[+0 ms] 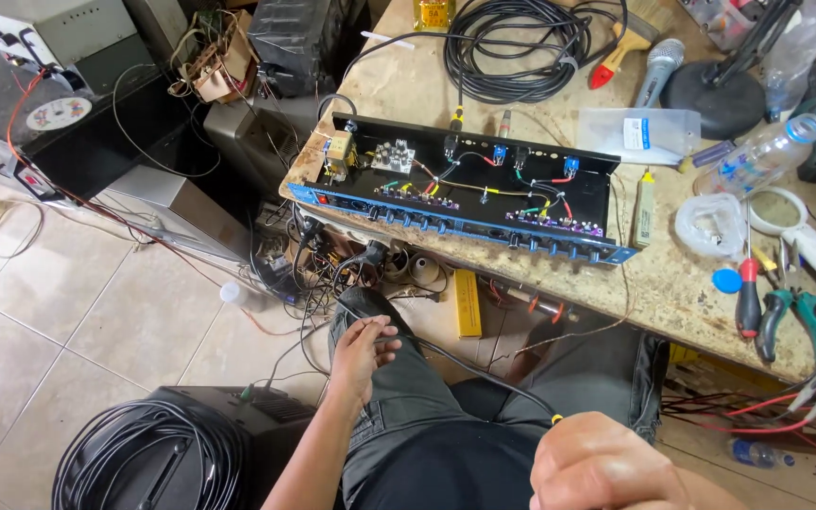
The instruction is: Repairing and testing an electronic audio mixer using a soldering iron and a microphone
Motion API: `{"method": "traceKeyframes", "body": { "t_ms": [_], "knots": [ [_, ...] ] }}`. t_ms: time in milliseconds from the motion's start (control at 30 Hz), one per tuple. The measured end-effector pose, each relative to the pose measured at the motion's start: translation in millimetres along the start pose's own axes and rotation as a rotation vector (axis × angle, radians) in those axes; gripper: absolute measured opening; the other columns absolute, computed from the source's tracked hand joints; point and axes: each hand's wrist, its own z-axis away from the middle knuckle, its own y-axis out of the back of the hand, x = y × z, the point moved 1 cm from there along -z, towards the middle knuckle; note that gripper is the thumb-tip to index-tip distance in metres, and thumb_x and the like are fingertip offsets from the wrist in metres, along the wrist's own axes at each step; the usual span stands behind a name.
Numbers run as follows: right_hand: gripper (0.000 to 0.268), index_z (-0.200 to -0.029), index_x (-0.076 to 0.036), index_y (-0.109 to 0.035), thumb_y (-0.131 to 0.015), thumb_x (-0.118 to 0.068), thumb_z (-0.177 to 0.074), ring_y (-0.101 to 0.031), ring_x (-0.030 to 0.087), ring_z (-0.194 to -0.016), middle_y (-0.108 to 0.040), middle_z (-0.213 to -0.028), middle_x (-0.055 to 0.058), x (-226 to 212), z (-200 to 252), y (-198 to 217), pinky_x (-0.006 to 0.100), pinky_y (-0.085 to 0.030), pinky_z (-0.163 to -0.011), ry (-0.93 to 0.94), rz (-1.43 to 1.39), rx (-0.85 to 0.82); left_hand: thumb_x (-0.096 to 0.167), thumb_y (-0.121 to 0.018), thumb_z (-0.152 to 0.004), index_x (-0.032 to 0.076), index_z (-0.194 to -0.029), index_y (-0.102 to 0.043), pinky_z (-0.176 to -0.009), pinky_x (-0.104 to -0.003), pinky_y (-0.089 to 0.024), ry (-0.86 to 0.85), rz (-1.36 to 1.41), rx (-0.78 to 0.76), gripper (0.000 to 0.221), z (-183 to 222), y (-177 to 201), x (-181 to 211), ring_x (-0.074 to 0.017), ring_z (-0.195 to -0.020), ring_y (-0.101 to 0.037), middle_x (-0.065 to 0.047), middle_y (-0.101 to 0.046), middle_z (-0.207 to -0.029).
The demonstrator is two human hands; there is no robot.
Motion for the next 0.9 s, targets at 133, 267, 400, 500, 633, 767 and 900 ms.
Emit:
{"method": "traceKeyframes", "body": {
  "t_ms": [133,267,400,500,633,767,900],
  "knots": [
    [0.034,-0.09,0.006,-0.059,-0.046,-0.017,-0.112,-0.049,0.03,-0.05,-0.056,-0.07,0.018,13.9,-8.4,13.0,0.038,-0.046,-0.048,-0.127,-0.34,-0.139,0.015,-0.065,-0.096,0.005,-0.105,-0.069,-0.061,-0.027,-0.05,0.004,0.004,0.031,0.015,2.8,-3.2,11.8,-0.0214,-0.074,-0.068,-0.012,-0.071,-0.094],
    [0.034,-0.089,0.007,-0.061,-0.046,-0.014,-0.111,-0.049,0.029,-0.05,-0.057,-0.072,0.018,28.8,-14.7,19.9,0.037,-0.048,-0.047,-0.103,-0.352,-0.108,0.015,-0.062,-0.096,0.003,-0.105,-0.07,-0.065,-0.028,-0.051,-0.037,-0.087,0.056,0.016,22.3,-17.9,28.0,-0.0218,-0.077,-0.068,-0.014,-0.073,-0.095],
    [0.038,-0.092,0.009,-0.06,-0.041,-0.016,-0.114,-0.053,0.032,-0.052,-0.058,-0.073,0.021,48.2,-27.9,31.7,0.039,-0.049,-0.049,-0.13,-0.404,-0.164,0.013,-0.066,-0.094,0.007,-0.108,-0.071,-0.076,-0.027,-0.06,-0.586,-0.427,-0.182,0.016,59.2,-51.5,54.8,-0.0161,-0.087,-0.073,-0.008,-0.076,-0.1],
    [0.036,-0.092,0.01,-0.06,-0.043,-0.014,-0.112,-0.056,0.032,-0.052,-0.059,-0.072,0.021,57.7,-33.8,32.1,0.038,-0.048,-0.048,-0.135,-0.369,-0.153,0.019,-0.067,-0.094,0.008,-0.109,-0.068,-0.074,-0.027,-0.059,-0.973,-0.455,-0.437,0.019,88.0,-77.8,83.3,-0.0154,-0.086,-0.068,-0.007,-0.071,-0.102],
    [0.032,-0.1,0.008,-0.06,-0.042,-0.016,-0.113,-0.058,0.034,-0.058,-0.062,-0.078,0.021,64.6,-46.8,38.9,0.041,-0.053,-0.056,-0.226,-0.375,-0.242,0.021,-0.067,-0.094,0.008,-0.116,-0.065,-0.08,-0.037,-0.053,-1.23,-0.467,-0.658,0.025,107.3,-100.9,109.1,-0.0249,-0.083,-0.065,-0.011,-0.069,-0.103],
    [0.031,-0.093,0.008,-0.061,-0.044,-0.013,-0.11,-0.054,0.033,-0.052,-0.06,-0.071,0.021,71.5,-49.6,29.0,0.04,-0.046,-0.051,-0.214,-0.366,-0.162,0.016,-0.062,-0.095,0.003,-0.117,-0.06,-0.086,-0.043,-0.056,-1.303,-0.382,-0.777,0.026,110.8,-112.8,119.8,-0.0337,-0.093,-0.071,-0.013,-0.069,-0.104],
    [0.044,-0.089,0.009,-0.063,-0.04,-0.019,-0.113,-0.057,0.031,-0.047,-0.062,-0.068,0.02,74.7,-49.8,20.0,0.037,-0.047,-0.046,-0.206,-0.369,-0.044,0.015,-0.059,-0.095,0.003,-0.118,-0.06,-0.089,-0.044,-0.058,-1.321,-0.339,-0.788,0.026,111.5,-113.0,120.4,-0.0347,-0.096,-0.072,-0.012,-0.07,-0.108]
  ]
}}
